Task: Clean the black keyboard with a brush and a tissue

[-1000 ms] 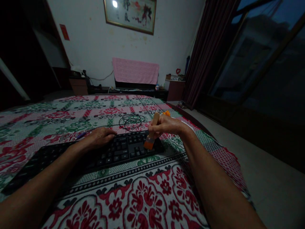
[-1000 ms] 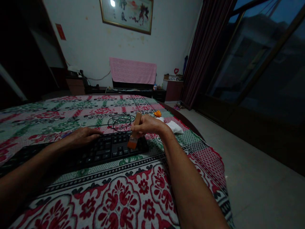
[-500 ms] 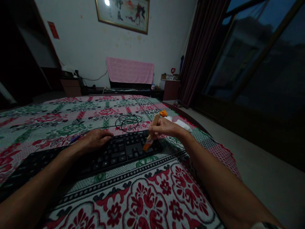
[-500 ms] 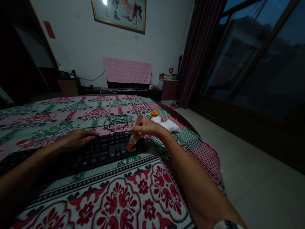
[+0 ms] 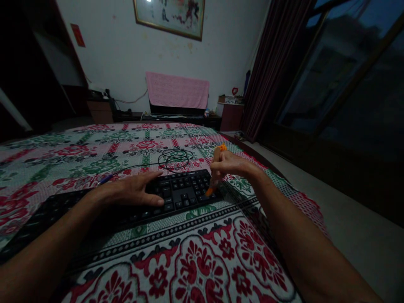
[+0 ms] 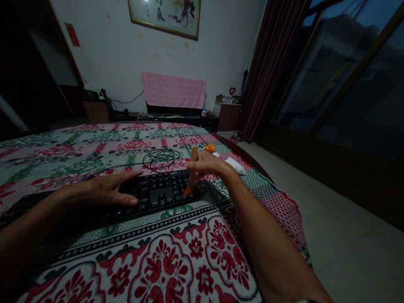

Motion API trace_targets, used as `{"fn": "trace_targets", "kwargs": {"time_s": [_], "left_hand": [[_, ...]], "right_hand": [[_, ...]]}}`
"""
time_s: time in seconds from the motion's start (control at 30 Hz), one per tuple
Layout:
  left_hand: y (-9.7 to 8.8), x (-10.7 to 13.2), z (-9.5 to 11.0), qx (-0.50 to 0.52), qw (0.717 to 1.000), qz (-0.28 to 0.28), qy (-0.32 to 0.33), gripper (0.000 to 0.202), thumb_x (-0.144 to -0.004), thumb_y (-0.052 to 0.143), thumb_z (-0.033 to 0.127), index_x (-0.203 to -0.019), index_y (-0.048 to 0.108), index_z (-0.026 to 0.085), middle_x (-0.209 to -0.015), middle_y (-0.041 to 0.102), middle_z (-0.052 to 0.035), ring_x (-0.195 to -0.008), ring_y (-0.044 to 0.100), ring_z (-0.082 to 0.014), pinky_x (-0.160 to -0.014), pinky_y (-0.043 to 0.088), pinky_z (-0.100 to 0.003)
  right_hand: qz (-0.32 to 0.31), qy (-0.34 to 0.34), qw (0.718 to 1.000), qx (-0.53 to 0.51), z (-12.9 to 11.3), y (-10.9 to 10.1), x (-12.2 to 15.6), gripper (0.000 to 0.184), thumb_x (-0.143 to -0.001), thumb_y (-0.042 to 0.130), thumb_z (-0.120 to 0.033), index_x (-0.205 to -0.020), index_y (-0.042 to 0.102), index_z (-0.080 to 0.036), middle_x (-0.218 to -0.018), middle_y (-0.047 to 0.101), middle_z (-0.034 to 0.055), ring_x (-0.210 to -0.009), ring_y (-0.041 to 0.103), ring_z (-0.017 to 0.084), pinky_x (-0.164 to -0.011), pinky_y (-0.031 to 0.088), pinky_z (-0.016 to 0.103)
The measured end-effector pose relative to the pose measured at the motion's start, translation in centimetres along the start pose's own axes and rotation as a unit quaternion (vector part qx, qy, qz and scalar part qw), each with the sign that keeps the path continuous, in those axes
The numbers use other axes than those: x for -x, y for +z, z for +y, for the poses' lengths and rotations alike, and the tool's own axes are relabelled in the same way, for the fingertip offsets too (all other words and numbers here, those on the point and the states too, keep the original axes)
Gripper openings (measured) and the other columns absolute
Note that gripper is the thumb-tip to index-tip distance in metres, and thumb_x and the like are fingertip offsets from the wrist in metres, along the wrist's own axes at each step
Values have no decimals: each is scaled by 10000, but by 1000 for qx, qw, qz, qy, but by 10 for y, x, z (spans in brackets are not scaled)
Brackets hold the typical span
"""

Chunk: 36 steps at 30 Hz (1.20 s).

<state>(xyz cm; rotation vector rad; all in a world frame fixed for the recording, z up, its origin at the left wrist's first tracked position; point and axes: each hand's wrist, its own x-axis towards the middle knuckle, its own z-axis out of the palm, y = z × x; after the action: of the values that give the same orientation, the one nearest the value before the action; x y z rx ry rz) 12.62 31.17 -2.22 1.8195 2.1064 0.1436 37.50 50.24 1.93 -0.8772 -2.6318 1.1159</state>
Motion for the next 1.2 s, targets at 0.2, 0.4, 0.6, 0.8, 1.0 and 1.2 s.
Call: {"fn": "trace_targets", "kwargs": {"time_s": [0.2,0.4,0.6,0.8,1.0,1.2], "left_hand": [[-2,13,37,-96,993,-67,-29,1224,-495,618,728,-1473,88,217,-1538,75,-128,-1379,131,-364,-1101,205,-477],[3,9,40,-94,995,-21,6,1242,-462,677,643,-1474,91,221,-1497,220,-139,-1310,301,-375,-1052,305,-459],[-2,12,10,-86,996,-17,-30,1264,-421,709,589,-1472,93,250,-1466,291,-132,-1261,391,-354,-1008,375,-397],[-16,26,-14,-84,993,-37,-73,1249,-425,725,463,-1473,101,198,-1510,213,-114,-1323,311,-324,-1043,350,-341],[-20,26,-12,-93,991,-11,-92,1249,-435,714,579,-1470,126,202,-1513,199,-140,-1356,226,-357,-1072,291,-431],[-8,12,3,-104,991,1,-79,1281,-442,641,725,-1473,98,193,-1524,127,-161,-1383,92,-376,-1094,175,-527]], "right_hand": [[-7,-9,1000,4,5,2,-5,197,-658,507,-187,-468,539,-145,-470,581,19,-440,533,97,-430,406,198],[-2,-19,1000,-9,10,4,-10,210,-659,498,-208,-463,546,-150,-472,592,30,-460,550,106,-426,408,192],[19,-23,999,-38,-4,20,-24,173,-660,535,-217,-501,545,-150,-524,618,40,-522,587,123,-460,449,196],[-21,-38,997,-57,-33,39,-44,147,-663,538,-205,-542,573,-130,-549,620,48,-512,581,118,-466,468,203],[-31,-47,995,-88,-44,36,-46,139,-671,533,-185,-551,574,-129,-559,622,46,-519,578,115,-496,485,213],[99,-74,987,-98,-43,43,-58,153,-702,541,-235,-619,608,-125,-625,652,62,-556,577,118,-477,434,190]]}}
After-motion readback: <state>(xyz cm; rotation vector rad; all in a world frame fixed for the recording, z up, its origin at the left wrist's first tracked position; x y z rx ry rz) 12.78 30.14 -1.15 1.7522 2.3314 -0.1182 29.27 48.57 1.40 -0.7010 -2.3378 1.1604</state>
